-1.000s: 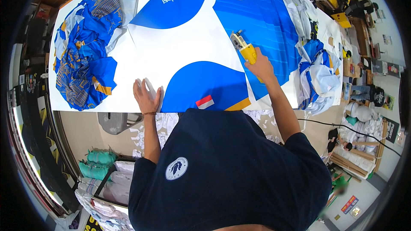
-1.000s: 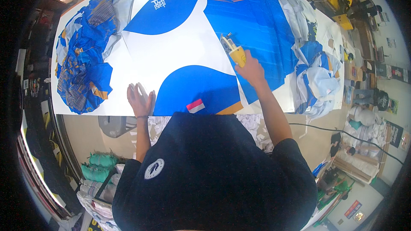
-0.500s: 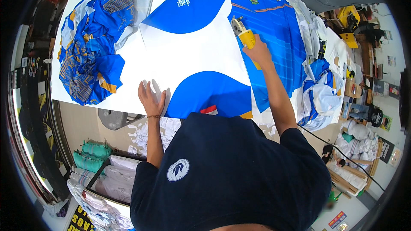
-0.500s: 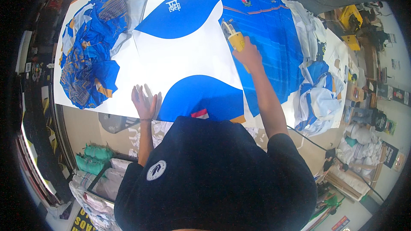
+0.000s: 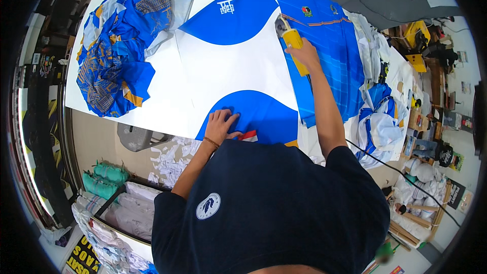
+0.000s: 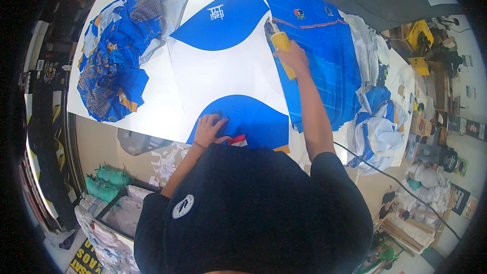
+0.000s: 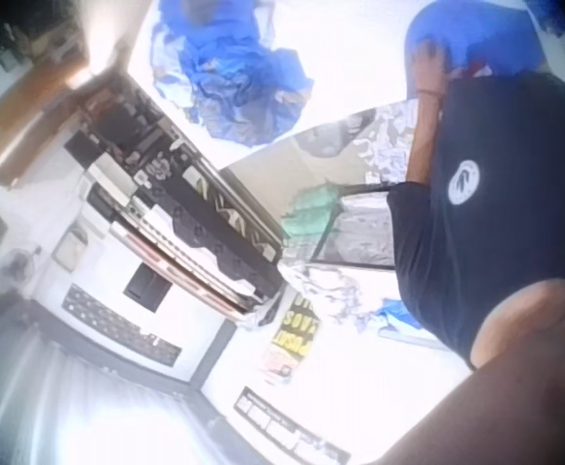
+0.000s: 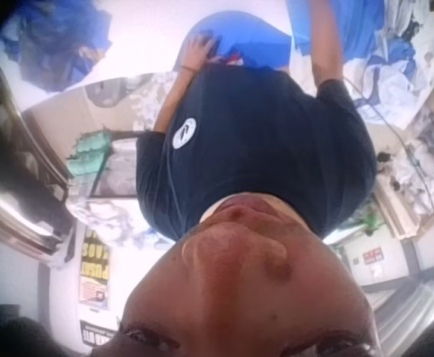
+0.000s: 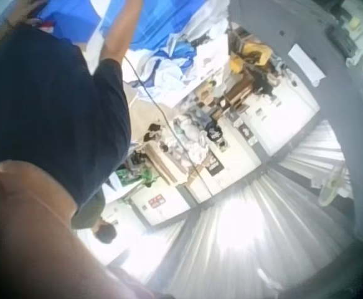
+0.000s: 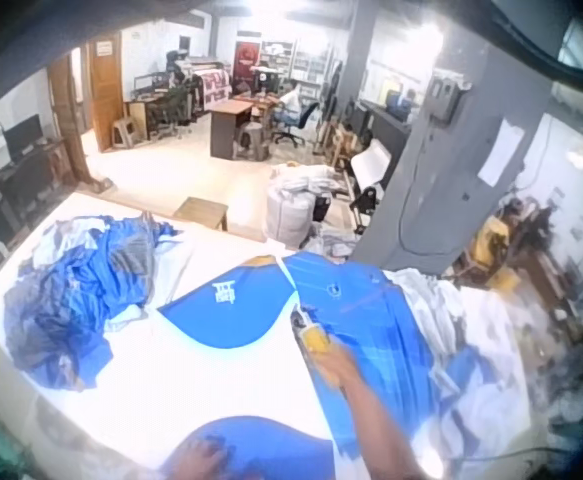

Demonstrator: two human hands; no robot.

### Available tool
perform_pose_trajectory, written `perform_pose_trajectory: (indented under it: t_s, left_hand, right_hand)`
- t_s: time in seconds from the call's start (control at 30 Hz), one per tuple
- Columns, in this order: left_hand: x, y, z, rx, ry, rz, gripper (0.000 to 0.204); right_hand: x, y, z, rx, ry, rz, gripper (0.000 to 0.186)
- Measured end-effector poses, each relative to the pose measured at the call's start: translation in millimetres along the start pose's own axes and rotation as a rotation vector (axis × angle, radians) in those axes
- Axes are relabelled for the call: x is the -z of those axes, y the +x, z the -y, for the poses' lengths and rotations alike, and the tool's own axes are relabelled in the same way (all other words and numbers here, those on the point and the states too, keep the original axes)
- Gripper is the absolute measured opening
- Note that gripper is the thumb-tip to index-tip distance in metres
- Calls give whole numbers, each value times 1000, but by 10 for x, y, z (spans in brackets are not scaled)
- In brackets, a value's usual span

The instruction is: The person uses a yellow electric rotary cutter to cut blue and white patterned fabric on a large white table. They repeatedly reposition the fabric, cut along curved and straight edges, and remove cut pieces, working through multiple sections of the material.

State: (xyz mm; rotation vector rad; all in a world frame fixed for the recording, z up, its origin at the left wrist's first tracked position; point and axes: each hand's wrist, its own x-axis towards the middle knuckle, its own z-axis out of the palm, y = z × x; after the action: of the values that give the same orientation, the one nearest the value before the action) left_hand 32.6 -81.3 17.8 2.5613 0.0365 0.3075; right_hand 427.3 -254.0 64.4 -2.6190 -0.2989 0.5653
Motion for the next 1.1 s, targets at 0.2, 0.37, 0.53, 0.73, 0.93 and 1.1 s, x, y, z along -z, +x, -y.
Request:
perform_pose_trajectory:
  t_s: [0.2, 0.37, 0.53, 0.73, 0.93, 1.1]
  left_hand:
    - [-321, 11, 166, -97, 188, -56, 20]
    - [-37, 647, 392, -46, 56, -307, 25]
    - [171, 975, 850, 296, 414, -124, 34]
    - [72, 604, -143, 518, 114, 738, 64]
    - [53, 650, -200, 59, -229, 784, 58]
    - [-18, 740, 256, 212, 313, 20, 83]
  right_hand:
    - [-134, -789, -496, -19, 553, -33, 48]
    - [-272, -1344, -981, -39, 704, -241, 51]
    - [-258, -1731, -1322, -143, 802, -316, 49]
    - [-123, -2096, -1993, -148, 742, -423, 49]
    - [80, -2481, -2314, -283, 469, -557, 54]
    - [-100, -2776, -2152, -264, 583, -465, 57]
